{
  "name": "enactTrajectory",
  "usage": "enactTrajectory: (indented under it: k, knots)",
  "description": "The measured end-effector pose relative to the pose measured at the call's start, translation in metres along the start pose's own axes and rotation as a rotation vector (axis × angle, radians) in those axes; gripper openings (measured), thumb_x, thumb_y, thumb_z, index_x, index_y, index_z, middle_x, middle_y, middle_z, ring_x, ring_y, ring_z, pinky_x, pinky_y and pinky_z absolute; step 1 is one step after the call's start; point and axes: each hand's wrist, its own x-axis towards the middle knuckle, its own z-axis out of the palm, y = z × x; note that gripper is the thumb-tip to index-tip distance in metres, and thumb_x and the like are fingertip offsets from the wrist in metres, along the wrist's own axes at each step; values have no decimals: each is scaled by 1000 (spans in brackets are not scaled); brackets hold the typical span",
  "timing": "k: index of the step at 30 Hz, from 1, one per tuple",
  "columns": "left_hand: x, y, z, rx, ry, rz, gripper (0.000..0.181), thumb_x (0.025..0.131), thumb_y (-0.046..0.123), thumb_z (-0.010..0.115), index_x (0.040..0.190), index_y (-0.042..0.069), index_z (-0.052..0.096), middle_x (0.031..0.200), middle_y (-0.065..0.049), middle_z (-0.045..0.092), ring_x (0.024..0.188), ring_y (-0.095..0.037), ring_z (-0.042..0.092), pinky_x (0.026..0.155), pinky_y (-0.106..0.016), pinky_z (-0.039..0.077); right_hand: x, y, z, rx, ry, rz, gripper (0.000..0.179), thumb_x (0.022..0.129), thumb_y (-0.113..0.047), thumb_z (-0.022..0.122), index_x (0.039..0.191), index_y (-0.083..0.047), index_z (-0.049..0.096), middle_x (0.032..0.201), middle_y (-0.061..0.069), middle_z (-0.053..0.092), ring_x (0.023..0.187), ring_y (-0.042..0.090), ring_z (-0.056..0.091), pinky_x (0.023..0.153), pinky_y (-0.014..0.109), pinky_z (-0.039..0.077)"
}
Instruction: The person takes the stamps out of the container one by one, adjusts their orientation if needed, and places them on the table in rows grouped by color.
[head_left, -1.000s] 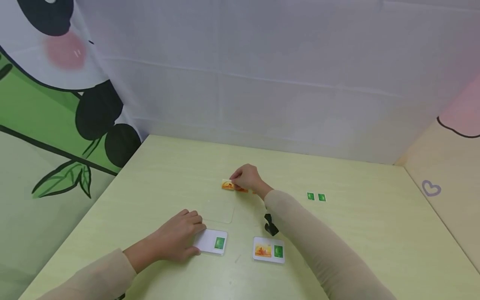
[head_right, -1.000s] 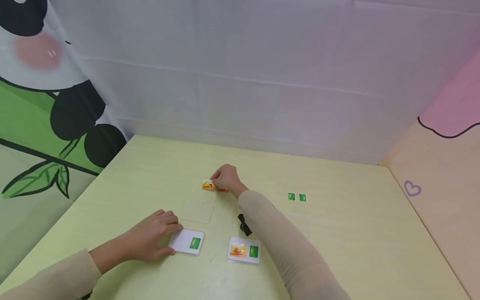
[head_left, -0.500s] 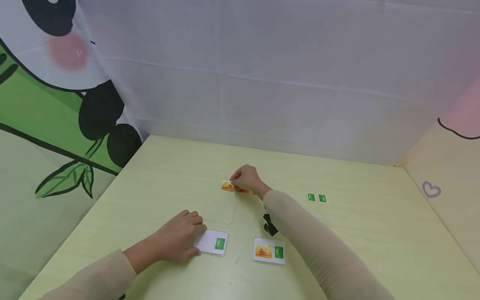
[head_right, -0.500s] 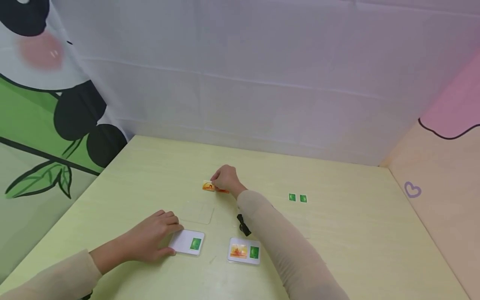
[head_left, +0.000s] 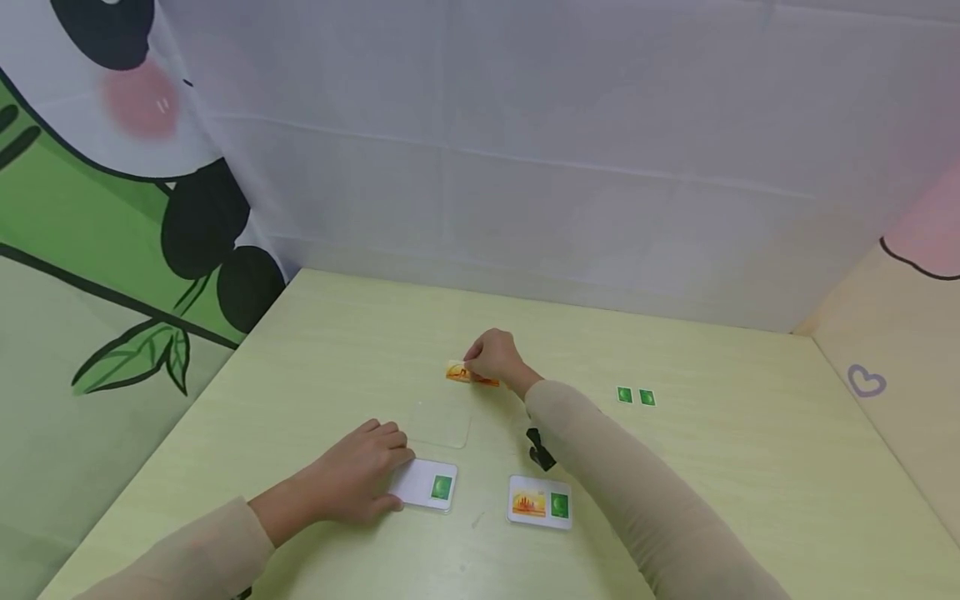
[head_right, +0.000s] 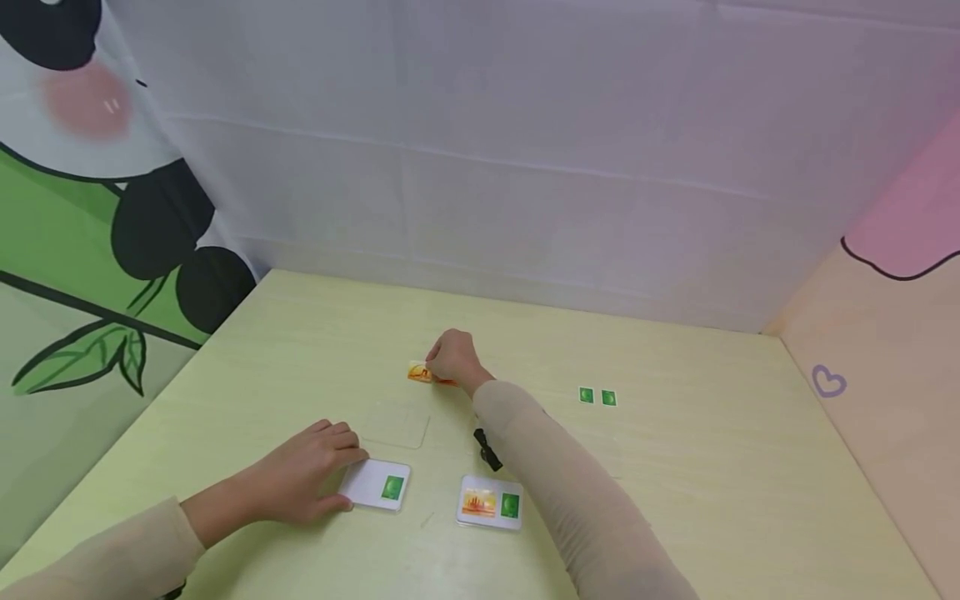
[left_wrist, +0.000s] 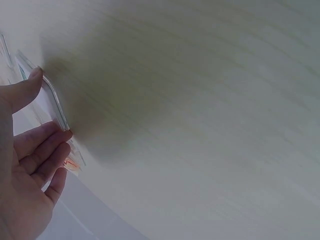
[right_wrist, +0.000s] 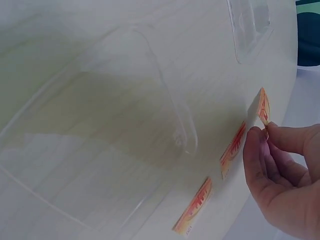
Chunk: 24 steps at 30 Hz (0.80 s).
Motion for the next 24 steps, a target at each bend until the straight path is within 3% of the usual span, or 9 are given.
enactTrajectory:
  k: [7,13,24]
  knots:
    - [1,0,0,5,-8,1,44,74,42,77,103,10,68,93,4,62,87,-11,48,79,-30,41,2,-1,0,-92,19,-67,9,83,-10,71,85,-4,77,91,9,74,96,23,63,92,35,51]
    - [3,0,1,13,-10,2,45,74,42,77,103,9,68,93,4,62,87,-12,49,78,-30,41,2,0,1,-160,25,-119,10,83,-7,68,81,-3,76,87,9,74,88,20,62,86,33,52]
    - [2,1,3,24,-10,0,45,73,42,77,103,9,68,92,4,62,86,-11,49,78,-29,40,3,1,4,-178,8,-96,10,85,-7,67,80,-3,74,85,10,72,79,17,57,73,28,51]
